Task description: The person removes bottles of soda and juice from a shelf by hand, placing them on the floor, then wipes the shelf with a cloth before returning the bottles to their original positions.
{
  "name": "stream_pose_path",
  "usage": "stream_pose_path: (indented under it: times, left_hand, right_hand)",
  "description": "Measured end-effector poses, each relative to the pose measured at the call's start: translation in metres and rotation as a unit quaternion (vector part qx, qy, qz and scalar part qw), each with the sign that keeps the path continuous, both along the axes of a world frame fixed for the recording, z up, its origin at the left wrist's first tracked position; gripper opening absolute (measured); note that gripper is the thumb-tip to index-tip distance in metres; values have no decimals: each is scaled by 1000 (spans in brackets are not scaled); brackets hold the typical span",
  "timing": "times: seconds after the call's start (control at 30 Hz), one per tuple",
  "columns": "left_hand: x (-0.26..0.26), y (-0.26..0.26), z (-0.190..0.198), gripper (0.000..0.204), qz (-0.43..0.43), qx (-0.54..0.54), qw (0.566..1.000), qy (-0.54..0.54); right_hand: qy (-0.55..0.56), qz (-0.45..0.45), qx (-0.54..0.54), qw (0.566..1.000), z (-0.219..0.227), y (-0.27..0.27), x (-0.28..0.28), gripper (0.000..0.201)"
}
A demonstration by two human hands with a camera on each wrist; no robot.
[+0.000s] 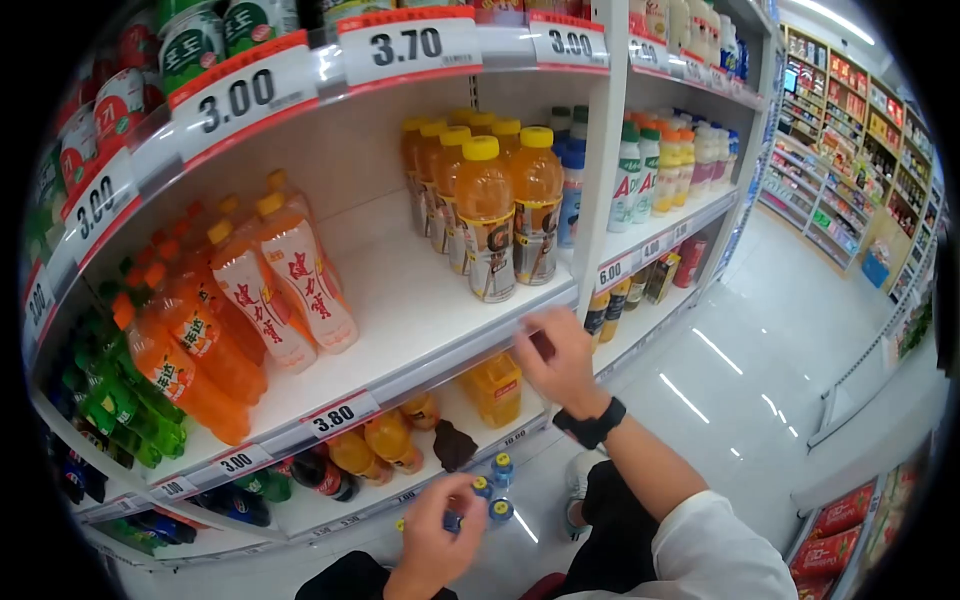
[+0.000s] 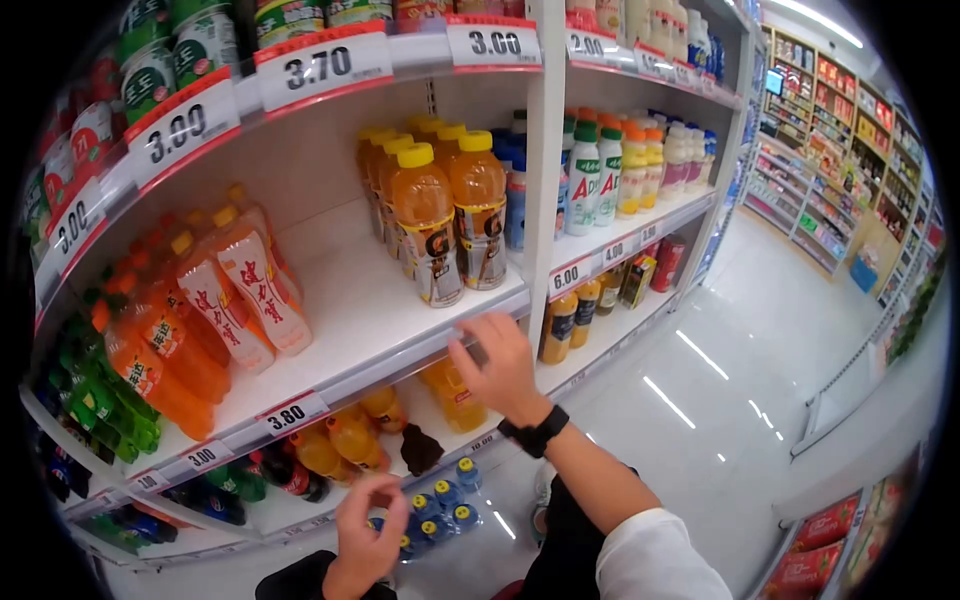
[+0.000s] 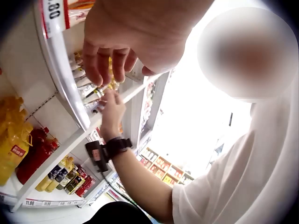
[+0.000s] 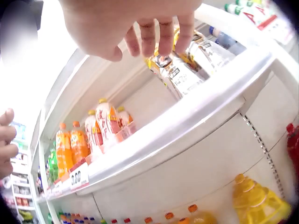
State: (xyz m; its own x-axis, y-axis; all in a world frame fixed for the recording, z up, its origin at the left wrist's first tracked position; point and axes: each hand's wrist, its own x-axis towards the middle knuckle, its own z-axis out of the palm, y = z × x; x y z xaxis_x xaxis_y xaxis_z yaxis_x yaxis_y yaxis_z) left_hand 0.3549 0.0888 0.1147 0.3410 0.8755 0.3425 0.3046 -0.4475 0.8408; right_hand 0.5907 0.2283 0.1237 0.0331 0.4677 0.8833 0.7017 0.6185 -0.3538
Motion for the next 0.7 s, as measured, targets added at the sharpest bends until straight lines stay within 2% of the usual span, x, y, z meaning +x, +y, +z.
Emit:
stream_pose_path:
  times: [0.07, 0.1, 0.17, 0.27, 0.37, 0.47, 0.53, 0.7]
  left_hand:
    - [-2, 6, -26, 34, 82, 17, 986, -145]
    - [-1, 11, -27, 37, 69, 28, 988, -137]
    - [-2, 19, -33, 36, 54, 10, 990, -128]
    - [4, 30, -48, 37, 49, -1, 991, -124]
    - [10, 36, -58, 38, 57, 21, 988, -145]
    - [13, 35, -48, 34, 59, 20, 988, -139]
    - [16, 37, -48, 32, 72, 21, 985, -152]
    - [15, 40, -49, 30, 80, 29, 987, -139]
  right_hand:
    - [-72, -31, 61, 995, 46, 9, 5, 24]
    - [-112, -49, 90, 988, 72, 15, 8, 27]
    - [-118, -61, 113, 985, 119, 25, 10, 30]
    - [-168, -86, 139, 972, 165, 60, 19, 35]
    - [-199, -110, 102, 969, 178, 92, 21, 43]
    - [-231, -132, 88, 960, 175, 112, 13, 50]
    - [-217, -150, -19, 964, 179, 115, 6, 51]
    - [-245, -190, -18, 951, 185, 122, 2, 60]
